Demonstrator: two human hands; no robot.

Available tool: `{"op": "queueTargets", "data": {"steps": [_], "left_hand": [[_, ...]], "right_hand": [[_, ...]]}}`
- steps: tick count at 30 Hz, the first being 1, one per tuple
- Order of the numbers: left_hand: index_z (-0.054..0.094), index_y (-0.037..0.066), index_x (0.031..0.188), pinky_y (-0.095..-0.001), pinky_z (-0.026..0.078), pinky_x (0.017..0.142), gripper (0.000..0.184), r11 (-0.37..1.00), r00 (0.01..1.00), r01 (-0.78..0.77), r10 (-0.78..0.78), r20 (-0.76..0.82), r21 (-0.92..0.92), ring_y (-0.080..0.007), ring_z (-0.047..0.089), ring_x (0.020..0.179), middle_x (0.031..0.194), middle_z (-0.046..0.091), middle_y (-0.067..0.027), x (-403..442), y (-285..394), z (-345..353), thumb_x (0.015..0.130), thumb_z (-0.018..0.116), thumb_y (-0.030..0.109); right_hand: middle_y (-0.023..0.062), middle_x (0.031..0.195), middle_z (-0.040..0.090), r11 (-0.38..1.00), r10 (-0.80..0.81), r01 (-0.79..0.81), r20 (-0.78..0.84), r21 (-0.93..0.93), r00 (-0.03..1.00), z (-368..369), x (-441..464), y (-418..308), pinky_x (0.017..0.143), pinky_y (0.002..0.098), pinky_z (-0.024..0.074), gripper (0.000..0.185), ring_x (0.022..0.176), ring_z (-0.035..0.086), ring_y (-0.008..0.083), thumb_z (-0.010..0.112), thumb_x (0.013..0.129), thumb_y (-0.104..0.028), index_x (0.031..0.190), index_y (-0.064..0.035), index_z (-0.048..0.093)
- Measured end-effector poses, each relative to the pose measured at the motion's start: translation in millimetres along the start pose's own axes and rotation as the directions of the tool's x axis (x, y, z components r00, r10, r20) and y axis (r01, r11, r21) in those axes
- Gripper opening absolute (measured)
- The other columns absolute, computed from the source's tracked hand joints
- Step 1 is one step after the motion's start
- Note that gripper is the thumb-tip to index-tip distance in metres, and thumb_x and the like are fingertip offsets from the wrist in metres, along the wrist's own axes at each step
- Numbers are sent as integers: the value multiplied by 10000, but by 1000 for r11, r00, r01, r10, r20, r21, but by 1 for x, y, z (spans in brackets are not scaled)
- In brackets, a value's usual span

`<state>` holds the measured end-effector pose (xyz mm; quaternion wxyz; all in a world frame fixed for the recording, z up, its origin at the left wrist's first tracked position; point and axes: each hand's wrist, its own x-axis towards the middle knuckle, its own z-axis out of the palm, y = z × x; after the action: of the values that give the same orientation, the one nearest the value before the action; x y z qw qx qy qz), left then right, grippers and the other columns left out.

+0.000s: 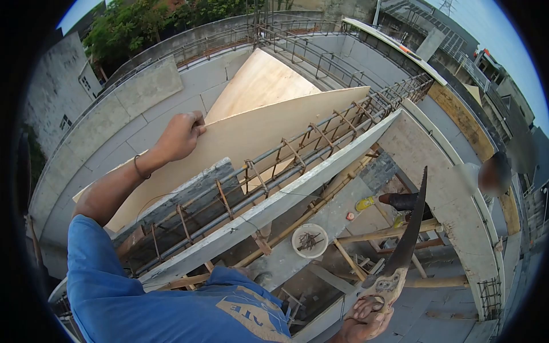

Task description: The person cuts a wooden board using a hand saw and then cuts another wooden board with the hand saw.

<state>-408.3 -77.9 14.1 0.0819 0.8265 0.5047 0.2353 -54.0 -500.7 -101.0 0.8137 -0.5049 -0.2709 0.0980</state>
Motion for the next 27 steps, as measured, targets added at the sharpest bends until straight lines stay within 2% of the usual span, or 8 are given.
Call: {"op": "queueTargets", "data": {"steps": [1, 6, 9, 12, 14, 16, 20, 27], "left_hand": [[638, -49, 887, -475, 489, 691, 67, 999, 1000, -31, 31, 4, -33, -431, 654, 745, 786, 653, -272, -4, 2, 1, 915, 664, 6], [629, -51, 930, -454, 493, 712, 43, 997, 994, -61, 64, 89, -45, -405, 660, 779, 829, 663, -270, -21, 24, -6, 940, 625, -9], [626, -55, 955, -448, 495, 726, 45, 997, 991, -47, 54, 122, -61, -398, 665, 800, 850, 668, -269, -28, 39, -8, 947, 607, -15], [623, -61, 968, -447, 494, 729, 51, 997, 991, -25, 34, 130, -68, -394, 664, 798, 851, 667, -267, -35, 50, -5, 948, 595, -24], [623, -64, 974, -447, 493, 729, 55, 998, 991, -18, 26, 132, -59, -393, 663, 793, 848, 665, -265, -40, 57, -4, 947, 589, -29], [631, -76, 967, -504, 508, 771, 62, 997, 994, -15, 23, 109, -74, -463, 679, 876, 869, 665, -312, -45, 63, -2, 940, 602, -28], [631, -73, 975, -499, 503, 761, 62, 998, 995, -52, 55, 88, -35, -460, 673, 864, 852, 660, -301, -48, 64, 2, 933, 604, -35], [620, -65, 963, -492, 490, 745, 50, 997, 994, 25, -18, 105, -73, -457, 656, 854, 867, 652, -293, -46, 59, 4, 916, 602, -62]], "right_hand": [[7, 601, 397, 1000, -1, 1, 24, -1, 1000, 1, 1, 0, 580, 280, 411, 348, 527, 385, 104, 502, 1078, -383, 994, -46, 502], [12, 610, 400, 999, -14, 8, 107, 53, 994, 11, 12, -3, 577, 287, 407, 377, 529, 383, 109, 530, 1062, -402, 1011, -29, 507], [18, 595, 444, 998, -33, 24, 131, 66, 991, 11, 17, 1, 603, 317, 463, 412, 511, 423, 116, 579, 1045, -424, 1024, -17, 515], [27, 604, 453, 996, -59, 52, 114, 66, 992, 16, 18, 5, 578, 314, 447, 418, 513, 421, 117, 593, 1041, -415, 1043, -4, 522], [22, 633, 419, 995, -62, 49, 173, 82, 983, 18, 20, 8, 583, 292, 415, 406, 545, 403, 114, 563, 1044, -408, 1010, -7, 510], [21, 633, 417, 996, -48, 35, 162, 84, 986, 18, 20, 12, 581, 294, 417, 407, 543, 402, 114, 567, 1040, -405, 1011, -3, 512], [14, 633, 409, 996, -41, 28, 156, 87, 987, 18, 24, 22, 580, 293, 415, 412, 546, 406, 111, 583, 1025, -400, 1013, 7, 519], [10, 629, 400, 997, -35, 24, 158, 75, 987, 24, 40, 24, 583, 290, 413, 426, 544, 404, 106, 597, 1015, -407, 1012, 12, 518]]}}
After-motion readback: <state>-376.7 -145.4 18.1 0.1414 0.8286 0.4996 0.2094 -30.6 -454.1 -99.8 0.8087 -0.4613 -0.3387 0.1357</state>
